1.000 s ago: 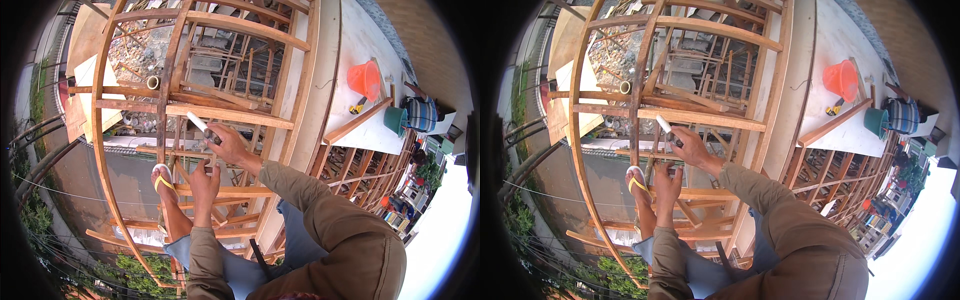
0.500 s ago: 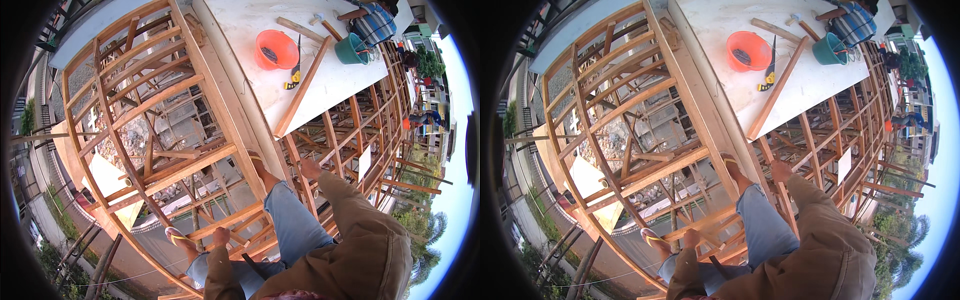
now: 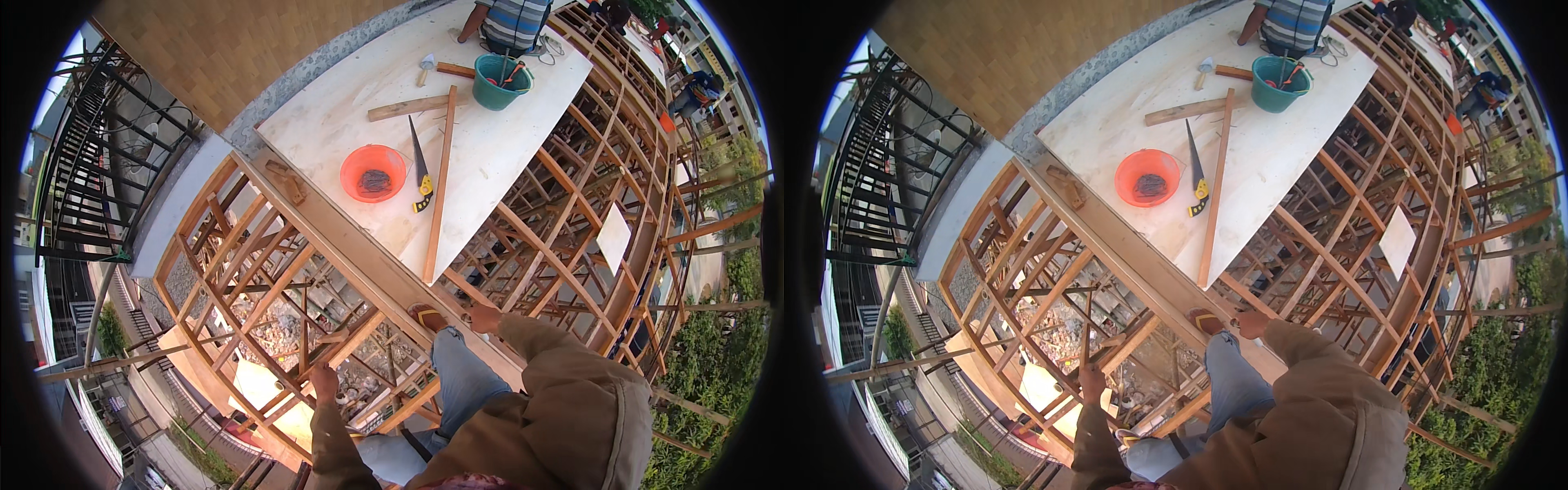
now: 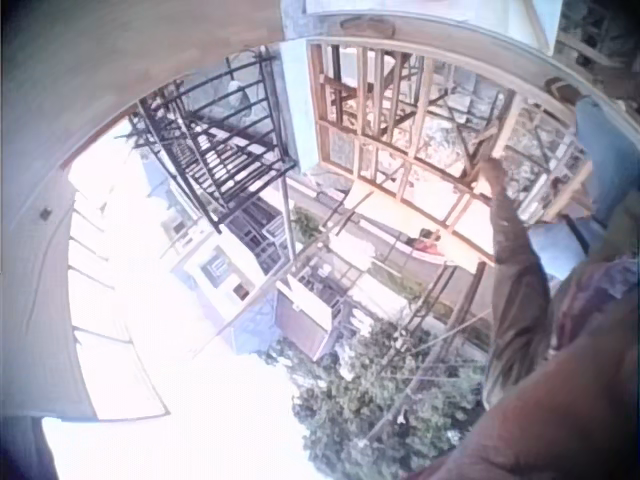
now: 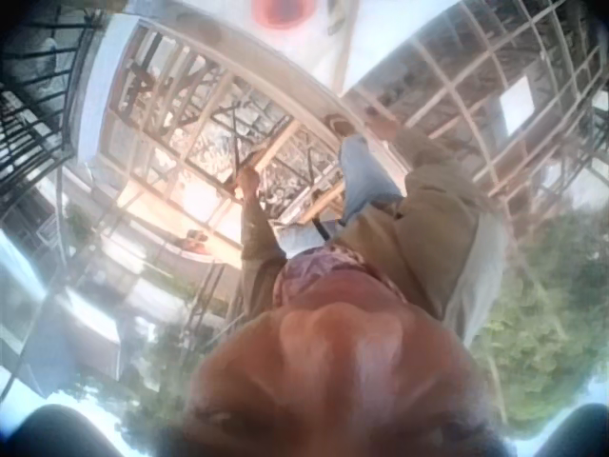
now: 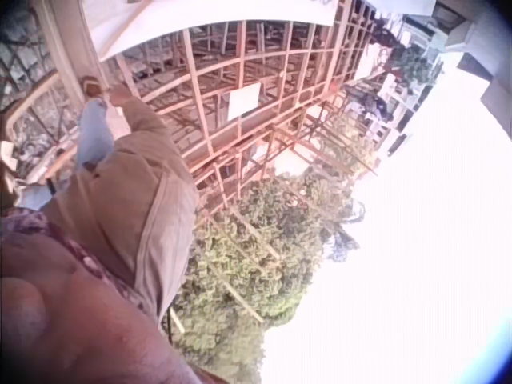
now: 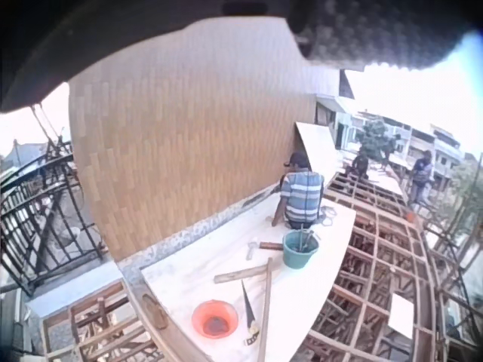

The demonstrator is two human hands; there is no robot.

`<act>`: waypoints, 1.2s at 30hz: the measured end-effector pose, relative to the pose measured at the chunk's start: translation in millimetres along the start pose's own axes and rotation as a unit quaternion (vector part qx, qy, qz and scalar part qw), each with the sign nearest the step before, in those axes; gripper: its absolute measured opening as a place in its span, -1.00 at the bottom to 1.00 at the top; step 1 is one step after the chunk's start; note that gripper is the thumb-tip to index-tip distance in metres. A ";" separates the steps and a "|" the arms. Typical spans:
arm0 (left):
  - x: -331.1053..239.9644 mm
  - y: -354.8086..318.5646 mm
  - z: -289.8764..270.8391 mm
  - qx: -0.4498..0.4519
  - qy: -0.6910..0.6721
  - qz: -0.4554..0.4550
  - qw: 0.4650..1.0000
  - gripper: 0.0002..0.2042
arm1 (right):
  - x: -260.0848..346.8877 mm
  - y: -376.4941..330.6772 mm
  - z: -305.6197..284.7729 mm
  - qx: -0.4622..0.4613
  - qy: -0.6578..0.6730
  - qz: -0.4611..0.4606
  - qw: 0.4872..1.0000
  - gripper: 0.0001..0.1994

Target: The person assembles a wooden frame structure on a rooftop, using a hammer to secure wooden beams and planks. They position and align the pieces, then hammer them into place, occasionally moving around the structure to reach different sections.

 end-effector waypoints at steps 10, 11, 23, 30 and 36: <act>-198.3 -44.3 -96.0 -0.034 -0.103 0.107 0.988 -0.74 | 124.5 -95.1 -113.1 -0.188 0.281 -0.172 0.925 -0.64; -209.2 -52.1 -103.9 -0.043 -0.111 0.103 0.987 -0.73 | 132.4 -104.0 -113.7 -0.141 0.421 -0.180 0.878 -0.72; -346.1 -131.9 -154.6 -0.014 0.039 0.288 0.957 -0.61 | 222.8 -235.9 -151.6 0.066 0.640 -0.265 0.718 -0.49; -354.9 -104.0 -143.9 -0.083 -0.105 0.263 0.955 -0.80 | 280.3 -300.6 -189.0 0.034 0.388 -0.424 0.817 -0.34; -382.5 -94.3 -135.6 -0.083 -0.071 0.272 0.956 -0.62 | 240.6 -252.0 -205.9 -0.072 0.412 -0.326 0.848 -0.61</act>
Point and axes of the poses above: each hand's wrist, its own y-axis towards the middle knuckle, its own z-axis out of the palm, x = y × z, the point moved 8 cm from there along y, towards the middle knuckle, and after that the axes turned 4 degrees about y, right-handed, at the moved point
